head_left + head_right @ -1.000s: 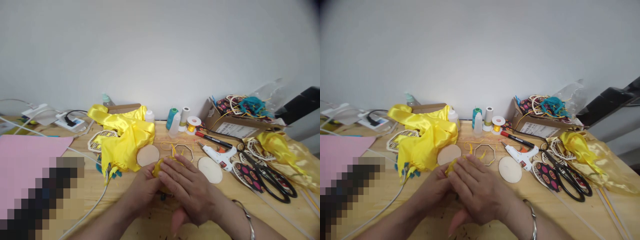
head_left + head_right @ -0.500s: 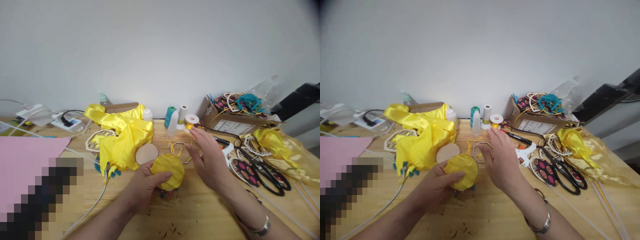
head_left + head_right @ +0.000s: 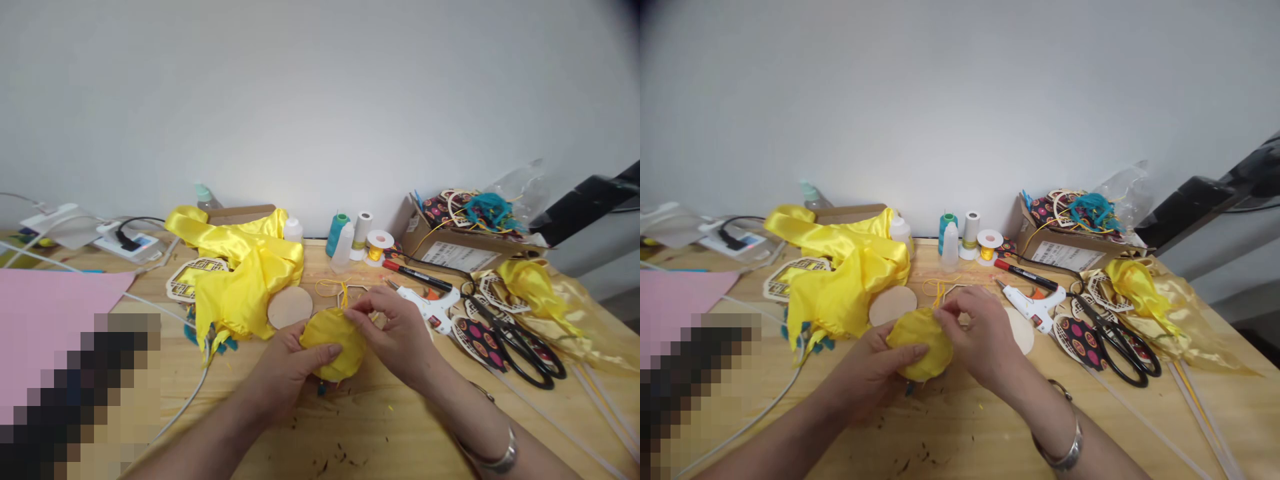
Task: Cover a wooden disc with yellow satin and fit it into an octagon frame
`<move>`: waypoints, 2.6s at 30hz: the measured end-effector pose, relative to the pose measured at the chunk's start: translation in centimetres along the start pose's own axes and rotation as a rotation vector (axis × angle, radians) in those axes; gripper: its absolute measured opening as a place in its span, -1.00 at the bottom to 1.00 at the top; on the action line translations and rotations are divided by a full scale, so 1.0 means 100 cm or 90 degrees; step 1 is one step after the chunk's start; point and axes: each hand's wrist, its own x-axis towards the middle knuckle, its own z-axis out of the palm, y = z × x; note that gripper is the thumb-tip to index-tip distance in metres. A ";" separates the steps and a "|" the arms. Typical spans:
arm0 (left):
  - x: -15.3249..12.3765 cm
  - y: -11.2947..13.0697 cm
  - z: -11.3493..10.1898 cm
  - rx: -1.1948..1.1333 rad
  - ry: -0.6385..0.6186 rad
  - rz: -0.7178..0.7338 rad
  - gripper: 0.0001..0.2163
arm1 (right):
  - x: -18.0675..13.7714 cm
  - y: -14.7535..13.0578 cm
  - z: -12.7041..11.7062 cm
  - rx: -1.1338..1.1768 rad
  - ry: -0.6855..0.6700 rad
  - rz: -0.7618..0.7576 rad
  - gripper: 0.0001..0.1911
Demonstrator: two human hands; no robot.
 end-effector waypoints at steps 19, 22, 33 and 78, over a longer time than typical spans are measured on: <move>0.003 0.002 -0.002 0.012 0.040 0.004 -0.80 | 0.002 0.016 -0.009 0.179 -0.141 0.252 -0.60; 0.002 0.002 -0.001 0.007 0.027 0.005 -0.81 | -0.003 0.007 -0.002 0.154 -0.168 0.251 -0.64; 0.001 0.001 0.001 -0.010 0.036 0.000 -0.80 | -0.011 0.004 0.011 0.134 -0.086 0.198 -0.71; -0.008 0.004 0.001 0.158 -0.212 -0.182 -0.82 | -0.008 0.007 -0.014 0.089 -0.387 0.048 -0.79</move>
